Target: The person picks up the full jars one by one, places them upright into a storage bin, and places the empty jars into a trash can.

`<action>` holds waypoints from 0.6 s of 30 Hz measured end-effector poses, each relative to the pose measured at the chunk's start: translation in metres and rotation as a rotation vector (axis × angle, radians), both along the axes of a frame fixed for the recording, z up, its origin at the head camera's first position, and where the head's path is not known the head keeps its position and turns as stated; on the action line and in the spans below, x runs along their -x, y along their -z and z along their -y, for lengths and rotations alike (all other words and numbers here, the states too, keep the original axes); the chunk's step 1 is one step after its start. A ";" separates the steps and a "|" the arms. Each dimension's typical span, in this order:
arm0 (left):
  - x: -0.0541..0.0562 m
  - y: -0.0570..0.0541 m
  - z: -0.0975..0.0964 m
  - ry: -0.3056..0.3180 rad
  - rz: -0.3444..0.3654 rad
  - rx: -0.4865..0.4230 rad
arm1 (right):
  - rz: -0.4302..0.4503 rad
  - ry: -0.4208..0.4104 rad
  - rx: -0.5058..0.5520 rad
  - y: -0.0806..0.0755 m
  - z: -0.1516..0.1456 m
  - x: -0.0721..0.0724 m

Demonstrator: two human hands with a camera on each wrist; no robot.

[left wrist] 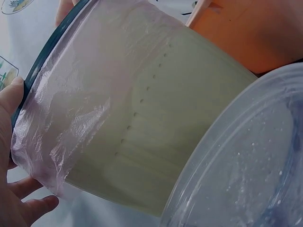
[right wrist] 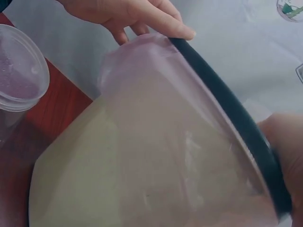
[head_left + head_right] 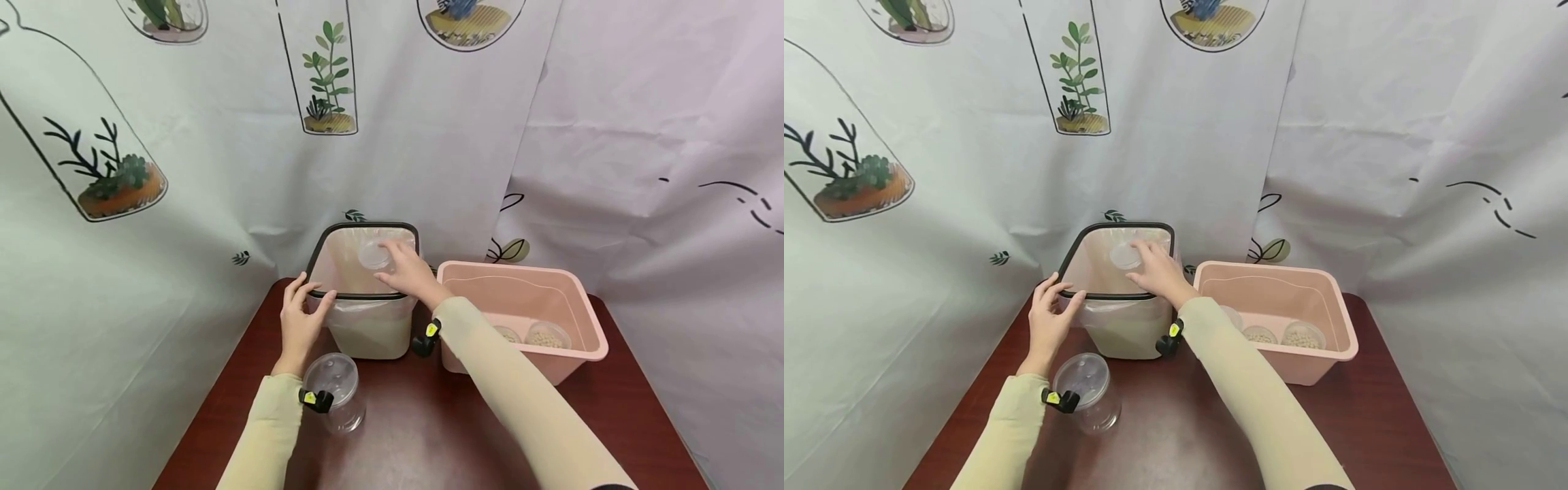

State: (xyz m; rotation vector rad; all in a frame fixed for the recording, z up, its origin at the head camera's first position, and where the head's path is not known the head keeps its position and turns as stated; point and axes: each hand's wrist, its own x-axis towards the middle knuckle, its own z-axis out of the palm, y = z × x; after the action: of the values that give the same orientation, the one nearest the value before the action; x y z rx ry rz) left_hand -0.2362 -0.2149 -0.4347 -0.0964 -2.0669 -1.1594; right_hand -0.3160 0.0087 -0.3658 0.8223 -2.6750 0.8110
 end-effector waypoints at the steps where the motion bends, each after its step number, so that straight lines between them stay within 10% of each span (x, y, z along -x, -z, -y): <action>1: 0.000 0.000 0.000 0.000 0.003 0.000 | 0.027 0.016 -0.035 -0.002 0.002 0.000; 18: -0.001 0.001 0.000 0.010 0.005 -0.013 | 0.075 0.055 -0.259 -0.005 0.009 0.003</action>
State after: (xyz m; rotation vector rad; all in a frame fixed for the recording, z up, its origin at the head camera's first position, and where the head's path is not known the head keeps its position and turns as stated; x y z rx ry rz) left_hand -0.2347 -0.2153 -0.4355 -0.0978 -2.0650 -1.1802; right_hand -0.3185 -0.0002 -0.3604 0.7825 -2.8967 0.4972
